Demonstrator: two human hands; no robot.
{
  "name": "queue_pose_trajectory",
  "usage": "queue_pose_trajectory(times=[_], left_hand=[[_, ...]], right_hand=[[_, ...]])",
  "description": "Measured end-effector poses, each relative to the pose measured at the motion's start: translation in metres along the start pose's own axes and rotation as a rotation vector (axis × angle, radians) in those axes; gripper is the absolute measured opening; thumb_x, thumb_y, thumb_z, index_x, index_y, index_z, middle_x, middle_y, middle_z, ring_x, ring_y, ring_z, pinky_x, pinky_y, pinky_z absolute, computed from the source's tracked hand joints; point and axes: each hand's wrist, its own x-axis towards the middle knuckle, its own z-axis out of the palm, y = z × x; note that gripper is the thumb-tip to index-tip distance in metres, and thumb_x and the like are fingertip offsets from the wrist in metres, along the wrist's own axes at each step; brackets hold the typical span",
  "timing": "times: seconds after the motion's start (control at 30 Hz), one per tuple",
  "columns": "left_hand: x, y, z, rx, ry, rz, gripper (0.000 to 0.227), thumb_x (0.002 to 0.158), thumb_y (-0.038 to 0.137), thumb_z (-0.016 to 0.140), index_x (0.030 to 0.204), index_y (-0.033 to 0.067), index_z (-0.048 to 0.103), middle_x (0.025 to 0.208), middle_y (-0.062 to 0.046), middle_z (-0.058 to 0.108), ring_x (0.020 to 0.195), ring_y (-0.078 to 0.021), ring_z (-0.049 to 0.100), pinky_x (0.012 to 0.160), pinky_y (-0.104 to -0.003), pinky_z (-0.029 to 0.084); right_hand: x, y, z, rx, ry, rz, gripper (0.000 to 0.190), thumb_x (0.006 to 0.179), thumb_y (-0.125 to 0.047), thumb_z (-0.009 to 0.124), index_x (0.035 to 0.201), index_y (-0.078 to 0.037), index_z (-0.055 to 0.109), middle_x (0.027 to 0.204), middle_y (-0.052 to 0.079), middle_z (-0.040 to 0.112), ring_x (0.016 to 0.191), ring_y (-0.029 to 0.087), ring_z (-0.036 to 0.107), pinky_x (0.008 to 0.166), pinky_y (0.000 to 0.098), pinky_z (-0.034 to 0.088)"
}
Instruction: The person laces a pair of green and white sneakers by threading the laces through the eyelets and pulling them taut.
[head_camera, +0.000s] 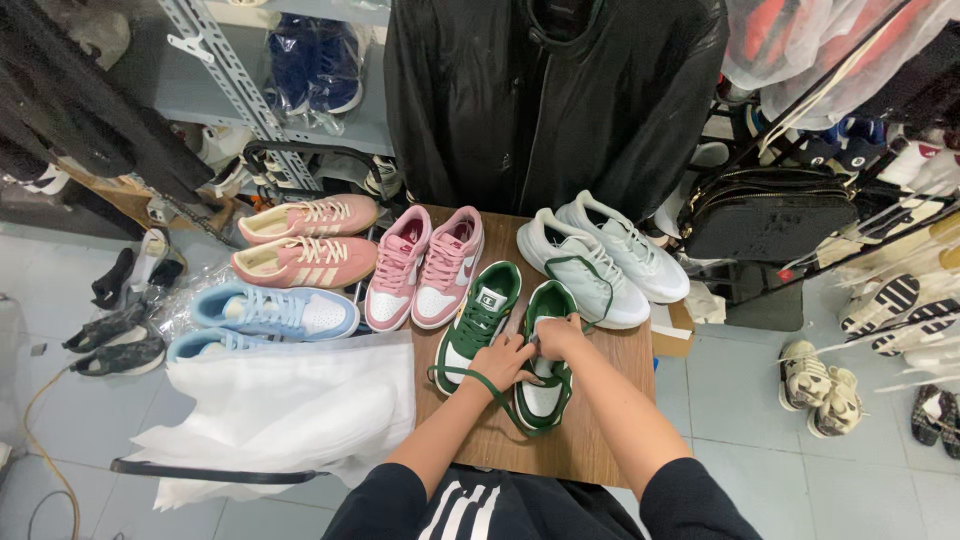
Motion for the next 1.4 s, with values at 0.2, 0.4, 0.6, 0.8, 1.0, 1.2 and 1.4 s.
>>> queue_pose_trajectory(times=[0.2, 0.4, 0.6, 0.8, 1.0, 1.2, 1.4], left_hand=[[0.000, 0.005, -0.005, -0.041, 0.027, 0.013, 0.061, 0.077, 0.056, 0.078, 0.118, 0.0158, 0.058, 0.109, -0.007, 0.056, 0.109, -0.0326, 0.056, 0.078, -0.041, 0.058], [-0.003, 0.014, 0.000, -0.066, 0.029, -0.044, 0.067, 0.071, 0.056, 0.081, 0.116, 0.0129, 0.057, 0.110, -0.011, 0.056, 0.109, -0.0360, 0.054, 0.086, -0.042, 0.054], [-0.003, 0.023, -0.001, -0.139, 0.021, -0.154, 0.060, 0.075, 0.050, 0.081, 0.117, 0.0143, 0.058, 0.107, -0.011, 0.056, 0.109, -0.0328, 0.055, 0.086, -0.042, 0.054], [-0.002, 0.019, -0.010, -0.122, 0.011, -0.097, 0.065, 0.074, 0.049, 0.083, 0.119, 0.0095, 0.056, 0.108, -0.011, 0.055, 0.107, -0.0319, 0.056, 0.081, -0.040, 0.055], [-0.008, 0.025, -0.018, -0.138, -0.032, -0.132, 0.061, 0.080, 0.048, 0.081, 0.121, 0.0107, 0.055, 0.112, -0.010, 0.054, 0.110, -0.0308, 0.056, 0.083, -0.040, 0.055], [-0.008, 0.036, -0.027, -0.155, -0.054, -0.178, 0.085, 0.067, 0.055, 0.088, 0.125, 0.0067, 0.049, 0.113, -0.014, 0.051, 0.110, -0.0352, 0.054, 0.086, -0.046, 0.054], [-0.003, 0.038, -0.033, -0.120, -0.212, -0.241, 0.087, 0.069, 0.063, 0.085, 0.128, 0.0108, 0.049, 0.119, -0.011, 0.051, 0.114, -0.0306, 0.054, 0.083, -0.046, 0.053]], right_hand=[[-0.010, 0.024, -0.005, 0.021, 0.203, 0.022, 0.027, 0.087, -0.030, 0.073, 0.104, -0.009, 0.075, 0.121, 0.009, 0.066, 0.124, 0.031, 0.055, 0.103, 0.0612, 0.035], [-0.015, 0.100, -0.080, 0.046, 0.656, 0.051, 0.015, 0.091, -0.013, 0.066, 0.098, -0.015, 0.079, 0.112, 0.008, 0.072, 0.114, 0.033, 0.065, 0.084, 0.0606, 0.050], [-0.064, 0.078, -0.095, 0.258, 0.547, -0.241, 0.018, 0.077, -0.035, 0.079, 0.091, -0.023, 0.079, 0.094, 0.003, 0.072, 0.101, 0.029, 0.064, 0.087, 0.0460, 0.050], [-0.086, 0.000, -0.044, -0.086, 0.541, -0.532, 0.026, 0.060, -0.026, 0.086, 0.082, -0.017, 0.075, 0.093, 0.001, 0.068, 0.108, 0.025, 0.060, 0.098, 0.0550, 0.035], [-0.072, 0.015, -0.020, -0.046, 0.320, -0.502, 0.025, 0.068, -0.025, 0.088, 0.082, -0.016, 0.069, 0.085, -0.002, 0.067, 0.103, 0.023, 0.063, 0.098, 0.0557, 0.033], [-0.058, 0.012, -0.020, 0.041, 0.156, -0.373, 0.029, 0.067, -0.024, 0.087, 0.089, -0.019, 0.068, 0.087, -0.005, 0.069, 0.105, 0.019, 0.065, 0.097, 0.0496, 0.033], [-0.055, 0.017, -0.042, -0.056, 0.227, -0.554, 0.015, 0.070, -0.026, 0.084, 0.073, -0.019, 0.072, 0.086, -0.006, 0.068, 0.103, 0.019, 0.061, 0.088, 0.0502, 0.032]])
